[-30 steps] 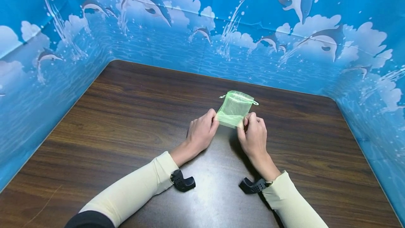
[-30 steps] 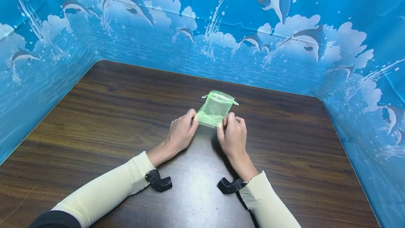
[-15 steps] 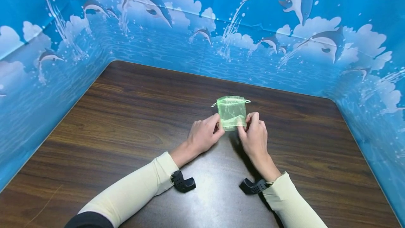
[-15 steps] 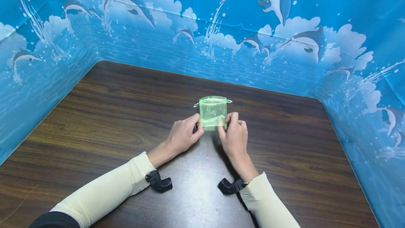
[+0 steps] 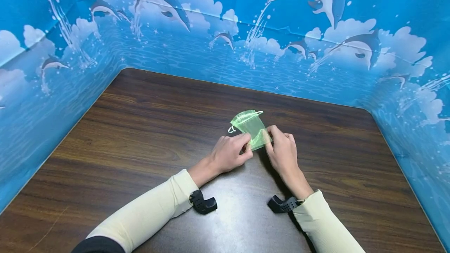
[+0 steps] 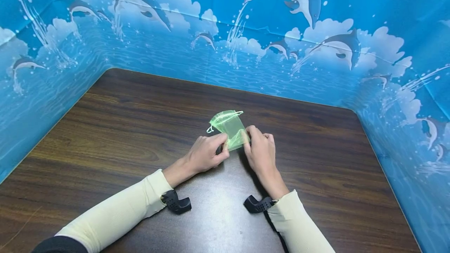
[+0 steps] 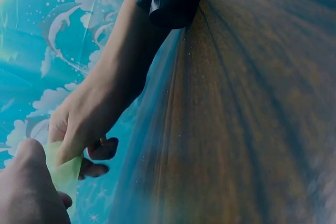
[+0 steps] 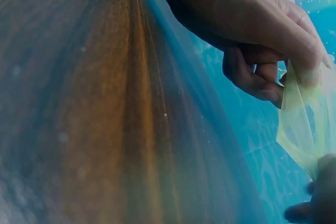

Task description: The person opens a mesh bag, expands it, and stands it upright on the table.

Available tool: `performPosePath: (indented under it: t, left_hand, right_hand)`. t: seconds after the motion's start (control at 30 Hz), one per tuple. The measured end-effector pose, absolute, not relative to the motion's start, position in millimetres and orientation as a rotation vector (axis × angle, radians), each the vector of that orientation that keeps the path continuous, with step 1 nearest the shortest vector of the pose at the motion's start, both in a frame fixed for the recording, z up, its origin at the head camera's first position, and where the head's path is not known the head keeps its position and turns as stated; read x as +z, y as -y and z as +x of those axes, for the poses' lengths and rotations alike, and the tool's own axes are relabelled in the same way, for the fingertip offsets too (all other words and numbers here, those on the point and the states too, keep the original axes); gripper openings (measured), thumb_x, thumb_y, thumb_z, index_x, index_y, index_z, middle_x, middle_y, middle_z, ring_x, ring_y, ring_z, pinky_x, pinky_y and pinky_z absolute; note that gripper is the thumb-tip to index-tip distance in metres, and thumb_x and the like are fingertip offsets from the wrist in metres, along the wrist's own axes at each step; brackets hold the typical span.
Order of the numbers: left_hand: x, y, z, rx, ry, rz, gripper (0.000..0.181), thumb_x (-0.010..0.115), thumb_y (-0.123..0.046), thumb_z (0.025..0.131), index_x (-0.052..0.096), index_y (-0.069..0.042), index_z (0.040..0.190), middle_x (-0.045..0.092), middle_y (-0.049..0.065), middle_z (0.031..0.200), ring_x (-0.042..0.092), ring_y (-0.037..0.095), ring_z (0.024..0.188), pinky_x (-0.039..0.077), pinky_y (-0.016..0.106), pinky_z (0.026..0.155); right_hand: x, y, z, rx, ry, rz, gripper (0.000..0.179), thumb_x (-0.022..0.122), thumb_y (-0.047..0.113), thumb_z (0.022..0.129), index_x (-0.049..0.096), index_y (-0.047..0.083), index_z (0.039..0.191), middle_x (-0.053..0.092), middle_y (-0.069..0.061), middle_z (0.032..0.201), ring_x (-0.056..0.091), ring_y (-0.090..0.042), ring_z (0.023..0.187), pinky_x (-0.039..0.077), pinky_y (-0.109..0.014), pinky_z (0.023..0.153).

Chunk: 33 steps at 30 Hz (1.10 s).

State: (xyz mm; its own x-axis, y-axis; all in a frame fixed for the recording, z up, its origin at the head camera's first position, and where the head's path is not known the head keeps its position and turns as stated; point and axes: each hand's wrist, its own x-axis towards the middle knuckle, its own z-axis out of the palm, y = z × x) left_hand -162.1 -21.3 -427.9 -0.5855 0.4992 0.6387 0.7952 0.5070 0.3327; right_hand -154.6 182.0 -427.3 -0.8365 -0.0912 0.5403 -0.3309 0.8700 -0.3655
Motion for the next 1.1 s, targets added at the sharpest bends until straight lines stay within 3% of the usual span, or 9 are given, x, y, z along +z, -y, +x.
performPosePath:
  t: [0.17,0.33,0.53,0.77,0.9,1.1]
  left_hand:
    - [-428.4,21.9,-163.8,-0.855,2.274,-0.901,0.016,0.065,-0.015,0.083,0.05,-0.015,0.078,0.05,-0.005,0.065,0.038,0.004,0.051,0.03,0.022,0.043]
    - [-426.8,22.8,-165.3,-0.817,2.347,-0.709,0.021,0.066,-0.009,0.084,0.047,-0.015,0.076,0.045,-0.005,0.065,0.034,0.006,0.049,0.027,0.023,0.042]
    - [-426.2,21.6,-164.1,-0.794,2.501,-0.582,0.02,0.069,-0.015,0.086,0.049,-0.016,0.083,0.051,-0.004,0.071,0.048,0.013,0.049,0.036,0.03,0.043]
    - [-425.6,20.1,-160.2,-0.699,2.612,-0.577,0.027,0.073,-0.034,0.097,0.054,-0.015,0.099,0.057,-0.002,0.078,0.058,0.017,0.051,0.042,0.033,0.044]
    - [-426.1,19.7,-161.2,-0.627,2.555,-0.57,0.023,0.071,-0.029,0.099,0.055,-0.014,0.093,0.061,0.0,0.078,0.063,0.022,0.054,0.048,0.038,0.045]
    - [-425.8,21.7,-162.1,-0.599,2.508,-0.553,0.017,0.067,-0.017,0.097,0.053,-0.014,0.087,0.059,-0.001,0.072,0.061,0.024,0.051,0.047,0.04,0.044]
  right_hand:
    - [-428.0,-182.2,-155.7,0.526,2.463,0.335,0.031,0.053,0.022,0.106,0.055,0.008,0.079,0.046,-0.004,0.05,0.063,-0.033,0.057,0.049,-0.051,0.084]
    - [-427.1,-180.4,-157.4,0.521,2.379,0.327,0.035,0.053,0.017,0.101,0.044,0.01,0.069,0.035,0.0,0.048,0.042,-0.022,0.043,0.046,-0.05,0.077]
    - [-423.8,-177.6,-156.3,0.506,2.341,0.34,0.038,0.052,0.017,0.102,0.041,0.012,0.066,0.04,0.0,0.048,0.047,-0.021,0.044,0.048,-0.051,0.079]
    - [-423.6,-177.2,-154.1,0.472,2.347,0.4,0.03,0.054,0.019,0.102,0.05,0.011,0.073,0.045,0.0,0.051,0.052,-0.022,0.048,0.051,-0.053,0.083]
    - [-422.8,-176.7,-153.6,0.455,2.338,0.442,0.037,0.055,0.023,0.106,0.049,0.012,0.071,0.044,0.001,0.053,0.048,-0.02,0.049,0.052,-0.053,0.084]
    - [-423.3,-174.1,-152.7,0.416,2.326,0.469,0.04,0.056,0.02,0.105,0.045,0.012,0.067,0.04,0.003,0.052,0.042,-0.017,0.047,0.052,-0.054,0.083]
